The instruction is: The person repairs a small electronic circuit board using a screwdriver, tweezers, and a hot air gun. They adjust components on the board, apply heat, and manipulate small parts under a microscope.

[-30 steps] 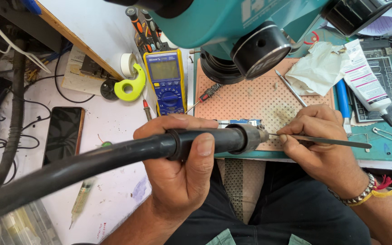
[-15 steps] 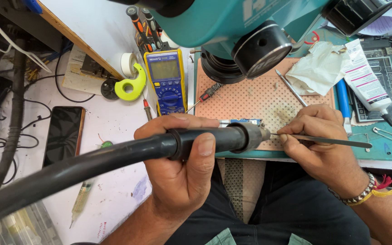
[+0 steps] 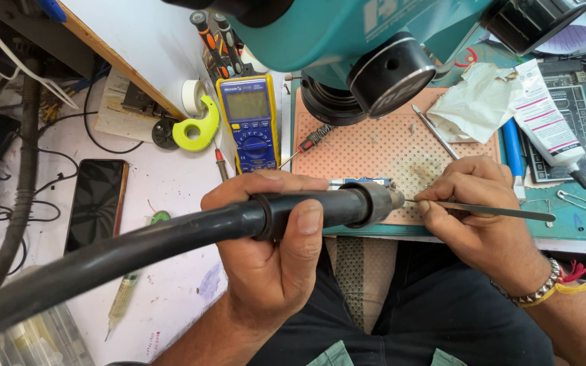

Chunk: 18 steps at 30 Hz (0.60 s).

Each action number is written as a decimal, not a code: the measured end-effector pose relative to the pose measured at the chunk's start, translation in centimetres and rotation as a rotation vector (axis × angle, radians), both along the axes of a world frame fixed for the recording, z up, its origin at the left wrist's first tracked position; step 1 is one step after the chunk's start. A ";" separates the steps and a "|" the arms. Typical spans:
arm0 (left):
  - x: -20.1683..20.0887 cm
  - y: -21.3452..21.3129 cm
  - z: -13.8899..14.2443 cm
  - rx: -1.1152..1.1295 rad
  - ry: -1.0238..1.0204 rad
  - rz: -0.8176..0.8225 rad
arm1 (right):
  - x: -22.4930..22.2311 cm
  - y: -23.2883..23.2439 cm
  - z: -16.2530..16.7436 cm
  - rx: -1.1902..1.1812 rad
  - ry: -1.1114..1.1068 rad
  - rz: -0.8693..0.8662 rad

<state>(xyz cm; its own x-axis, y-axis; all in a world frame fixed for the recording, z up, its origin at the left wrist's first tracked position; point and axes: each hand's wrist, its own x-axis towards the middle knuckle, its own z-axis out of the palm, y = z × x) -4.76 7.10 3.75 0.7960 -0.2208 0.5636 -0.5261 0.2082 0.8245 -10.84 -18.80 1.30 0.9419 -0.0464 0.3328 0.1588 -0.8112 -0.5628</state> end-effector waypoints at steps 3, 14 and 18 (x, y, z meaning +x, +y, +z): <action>0.0 -0.1 0.0 -0.010 0.003 0.000 | 0.0 0.0 0.0 -0.010 -0.005 -0.001; -0.1 0.0 -0.1 -0.002 0.023 -0.010 | -0.1 0.0 -0.2 -0.004 0.012 -0.005; 0.1 -0.1 0.0 -0.004 0.001 0.000 | -0.1 0.0 -0.1 -0.009 0.011 -0.005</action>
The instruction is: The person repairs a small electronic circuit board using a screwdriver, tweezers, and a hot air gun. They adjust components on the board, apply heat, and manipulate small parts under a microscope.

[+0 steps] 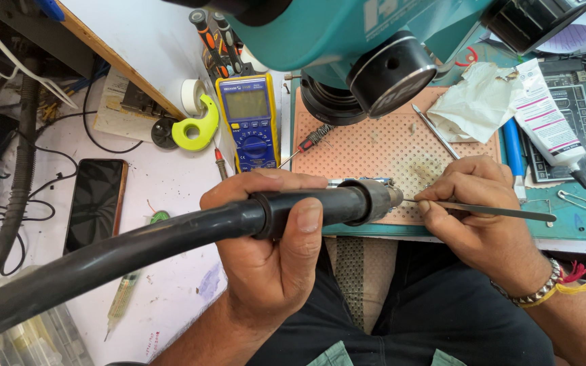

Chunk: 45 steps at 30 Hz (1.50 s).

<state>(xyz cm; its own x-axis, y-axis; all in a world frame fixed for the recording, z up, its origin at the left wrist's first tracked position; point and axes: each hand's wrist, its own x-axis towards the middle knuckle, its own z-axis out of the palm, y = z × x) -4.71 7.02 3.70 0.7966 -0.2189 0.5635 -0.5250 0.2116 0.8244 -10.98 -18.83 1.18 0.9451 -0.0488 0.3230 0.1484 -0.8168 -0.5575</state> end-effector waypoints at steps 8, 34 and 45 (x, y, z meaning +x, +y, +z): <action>0.1 0.0 0.0 0.006 0.012 -0.008 | 0.0 -0.1 0.0 -0.003 0.012 0.004; -0.1 0.0 0.0 0.000 0.010 0.002 | 0.0 0.0 0.1 0.005 0.003 0.003; -0.1 -0.1 0.0 -0.014 0.019 -0.002 | 0.1 0.1 0.2 0.008 0.008 0.006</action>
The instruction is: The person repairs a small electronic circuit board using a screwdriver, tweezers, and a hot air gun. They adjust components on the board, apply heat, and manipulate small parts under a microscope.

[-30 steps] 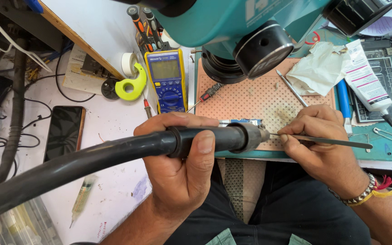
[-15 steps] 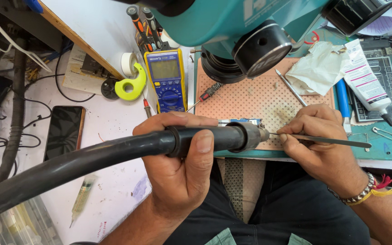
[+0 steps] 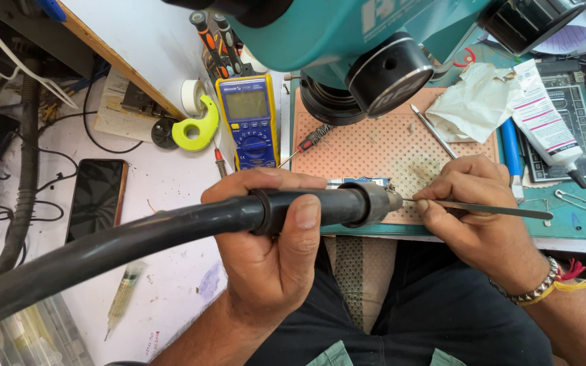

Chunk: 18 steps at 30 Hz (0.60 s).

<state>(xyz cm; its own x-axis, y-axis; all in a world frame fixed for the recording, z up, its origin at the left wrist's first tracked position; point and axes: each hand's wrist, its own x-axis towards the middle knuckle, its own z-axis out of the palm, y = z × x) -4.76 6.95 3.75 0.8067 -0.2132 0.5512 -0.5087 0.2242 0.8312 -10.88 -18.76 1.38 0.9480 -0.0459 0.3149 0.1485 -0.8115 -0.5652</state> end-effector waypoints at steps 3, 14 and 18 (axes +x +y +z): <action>0.0 0.0 0.0 0.001 -0.001 0.000 | 0.0 0.0 0.0 0.006 0.000 0.005; 0.0 0.2 0.1 0.012 -0.001 -0.001 | 0.2 -0.1 0.1 0.015 -0.005 0.036; -0.1 0.1 0.2 0.014 -0.008 -0.001 | 0.3 -0.1 0.2 0.022 0.000 0.030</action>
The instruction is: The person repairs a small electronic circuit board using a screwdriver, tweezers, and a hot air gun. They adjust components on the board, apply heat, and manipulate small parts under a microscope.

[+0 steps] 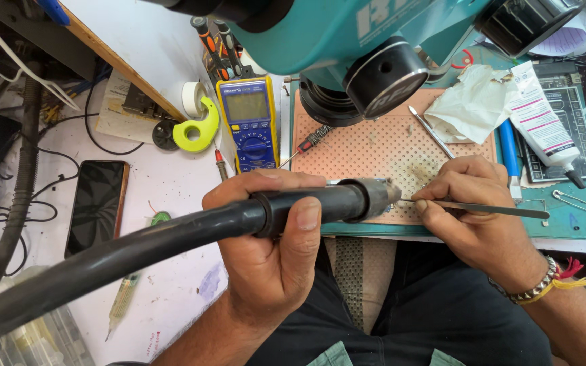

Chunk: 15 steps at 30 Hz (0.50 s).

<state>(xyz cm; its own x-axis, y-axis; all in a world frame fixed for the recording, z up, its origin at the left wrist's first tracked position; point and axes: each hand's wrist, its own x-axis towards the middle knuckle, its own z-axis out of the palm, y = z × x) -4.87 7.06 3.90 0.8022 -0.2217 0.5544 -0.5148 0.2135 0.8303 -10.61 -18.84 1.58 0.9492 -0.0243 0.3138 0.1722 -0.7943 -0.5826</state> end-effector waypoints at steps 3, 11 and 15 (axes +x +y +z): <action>0.0 -0.1 0.0 -0.006 0.003 0.006 | 0.0 0.0 0.0 -0.003 0.002 0.002; 0.1 -0.1 -0.1 -0.003 -0.006 0.001 | 0.2 -0.1 0.1 0.033 0.022 -0.002; 0.0 -0.2 0.0 -0.006 -0.003 -0.005 | 0.1 -0.1 0.1 -0.003 -0.016 0.027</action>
<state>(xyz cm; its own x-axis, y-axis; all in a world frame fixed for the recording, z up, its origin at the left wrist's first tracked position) -4.82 6.90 3.86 0.7996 -0.2225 0.5578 -0.5159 0.2208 0.8277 -10.50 -18.98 1.71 0.9443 0.0021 0.3290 0.2030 -0.7908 -0.5774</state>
